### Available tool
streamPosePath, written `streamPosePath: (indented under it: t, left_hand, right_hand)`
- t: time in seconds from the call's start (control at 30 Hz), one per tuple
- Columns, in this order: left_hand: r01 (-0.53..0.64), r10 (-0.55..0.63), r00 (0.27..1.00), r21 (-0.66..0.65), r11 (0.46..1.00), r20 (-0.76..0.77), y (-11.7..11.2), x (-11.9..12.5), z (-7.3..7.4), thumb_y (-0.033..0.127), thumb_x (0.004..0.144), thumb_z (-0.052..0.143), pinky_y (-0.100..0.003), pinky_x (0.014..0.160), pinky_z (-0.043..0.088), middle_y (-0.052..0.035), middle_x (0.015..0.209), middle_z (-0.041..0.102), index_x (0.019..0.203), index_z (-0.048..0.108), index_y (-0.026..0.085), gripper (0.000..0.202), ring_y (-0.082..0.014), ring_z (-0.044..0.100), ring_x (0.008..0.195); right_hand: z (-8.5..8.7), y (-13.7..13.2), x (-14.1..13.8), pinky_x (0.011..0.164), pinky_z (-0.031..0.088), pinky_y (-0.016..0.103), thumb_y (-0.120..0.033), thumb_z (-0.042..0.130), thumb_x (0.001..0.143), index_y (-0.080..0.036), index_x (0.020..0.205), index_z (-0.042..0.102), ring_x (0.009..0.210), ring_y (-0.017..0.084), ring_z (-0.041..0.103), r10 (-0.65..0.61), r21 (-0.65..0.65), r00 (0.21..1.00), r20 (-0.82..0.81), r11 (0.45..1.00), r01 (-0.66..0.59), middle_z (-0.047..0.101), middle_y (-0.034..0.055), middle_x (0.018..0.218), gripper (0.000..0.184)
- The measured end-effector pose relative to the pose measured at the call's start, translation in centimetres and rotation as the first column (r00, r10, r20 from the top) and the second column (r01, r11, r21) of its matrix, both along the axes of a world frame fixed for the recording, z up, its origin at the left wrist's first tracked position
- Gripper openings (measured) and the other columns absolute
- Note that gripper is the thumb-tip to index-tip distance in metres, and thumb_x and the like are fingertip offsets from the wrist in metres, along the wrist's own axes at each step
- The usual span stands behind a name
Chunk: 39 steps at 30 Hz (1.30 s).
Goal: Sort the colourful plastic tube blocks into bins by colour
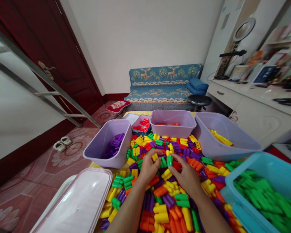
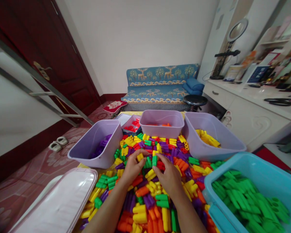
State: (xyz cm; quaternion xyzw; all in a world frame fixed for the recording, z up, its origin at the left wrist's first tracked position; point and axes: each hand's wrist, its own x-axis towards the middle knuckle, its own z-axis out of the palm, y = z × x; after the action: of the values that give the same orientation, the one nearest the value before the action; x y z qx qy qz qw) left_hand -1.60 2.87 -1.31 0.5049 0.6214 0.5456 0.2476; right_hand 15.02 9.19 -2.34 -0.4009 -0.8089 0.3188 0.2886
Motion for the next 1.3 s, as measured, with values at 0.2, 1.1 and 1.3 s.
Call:
streamPosePath:
  t: [0.2, 1.1, 1.3]
  left_hand:
    - [0.134, -0.134, 0.985, 0.012, 0.991, 0.105, -0.1, 0.5, 0.4, 0.008, 0.075, 0.056, -0.028, 0.081, 0.05, -0.0033, 0.087, 0.068, 0.093, 0.066, 0.015, 0.022, -0.0162, 0.064, 0.084]
    - [0.058, -0.081, 0.956, -0.089, 0.994, -0.281, -0.4, 0.6, -0.2, 0.02, 0.081, 0.057, -0.027, 0.072, 0.048, -0.0045, 0.091, 0.07, 0.1, 0.066, 0.02, 0.021, -0.0184, 0.064, 0.079]
    - [0.161, -0.161, 0.986, 0.017, 0.987, 0.047, -0.7, 0.7, 0.3, 0.035, 0.086, 0.059, -0.03, 0.083, 0.05, -0.0079, 0.116, 0.066, 0.123, 0.057, 0.021, 0.04, -0.0205, 0.062, 0.099]
  right_hand:
    - [0.4, -0.1, -0.4, 0.09, 0.049, 0.037, -0.032, 0.053, 0.084, -0.026, 0.11, 0.065, 0.107, 0.022, 0.061, 0.03, 0.05, 0.999, 0.027, 0.998, -0.031, 0.064, 0.0041, 0.116, 0.029]
    - [0.2, -0.1, -1.0, 0.066, 0.05, 0.032, -0.019, 0.052, 0.077, -0.022, 0.114, 0.062, 0.071, 0.02, 0.066, -0.02, 0.025, 0.989, 0.147, 1.0, 0.017, 0.07, 0.0058, 0.091, 0.038]
    - [0.1, 0.3, -1.2, 0.071, 0.054, 0.034, -0.033, 0.059, 0.075, -0.017, 0.112, 0.056, 0.075, 0.02, 0.067, -0.129, -0.322, 0.924, -0.359, 0.947, 0.007, 0.07, 0.0075, 0.092, 0.041]
